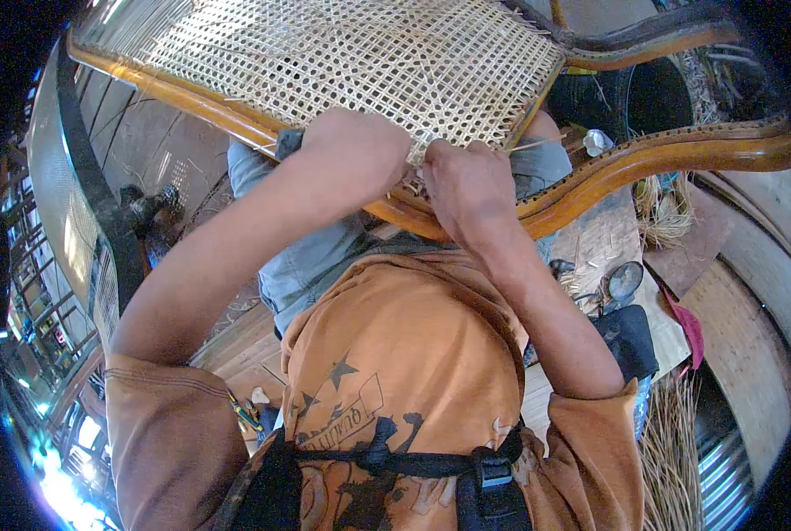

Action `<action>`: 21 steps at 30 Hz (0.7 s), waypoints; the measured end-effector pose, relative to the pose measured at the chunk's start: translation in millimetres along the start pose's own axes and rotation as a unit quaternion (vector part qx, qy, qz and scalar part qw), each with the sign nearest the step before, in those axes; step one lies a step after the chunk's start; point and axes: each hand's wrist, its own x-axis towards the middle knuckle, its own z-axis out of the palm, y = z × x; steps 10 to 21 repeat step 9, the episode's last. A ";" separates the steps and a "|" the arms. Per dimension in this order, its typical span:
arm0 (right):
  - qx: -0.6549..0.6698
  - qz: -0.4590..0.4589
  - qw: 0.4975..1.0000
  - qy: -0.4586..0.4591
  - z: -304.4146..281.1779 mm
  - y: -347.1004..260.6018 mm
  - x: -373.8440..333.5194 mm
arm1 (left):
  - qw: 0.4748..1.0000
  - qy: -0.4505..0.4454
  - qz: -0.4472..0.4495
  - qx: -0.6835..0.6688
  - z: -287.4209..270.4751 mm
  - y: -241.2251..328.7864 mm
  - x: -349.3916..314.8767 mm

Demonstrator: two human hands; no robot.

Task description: The recorder is weaving or repairing the seat of a rattan chair using strips of cane.

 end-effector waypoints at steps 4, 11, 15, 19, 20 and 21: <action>0.001 -0.171 0.981 0.088 -2.4 6.6 -6.6 | 0.999 -0.023 -0.041 0.000 -18.1 -7.3 -15.5; 0.037 -0.130 0.989 0.053 -1.8 14.1 -2.9 | 0.988 -0.013 -0.144 0.060 -21.7 -34.2 -65.2; 0.037 -0.130 0.989 0.053 -1.8 14.1 -2.9 | 0.988 -0.013 -0.144 0.060 -21.7 -34.2 -65.2; 0.037 -0.130 0.989 0.053 -1.8 14.1 -2.9 | 0.988 -0.013 -0.144 0.060 -21.7 -34.2 -65.2; 0.037 -0.130 0.989 0.053 -1.8 14.1 -2.9 | 0.988 -0.013 -0.144 0.060 -21.7 -34.2 -65.2; 0.037 -0.130 0.989 0.053 -1.8 14.1 -2.9 | 0.988 -0.013 -0.144 0.060 -21.7 -34.2 -65.2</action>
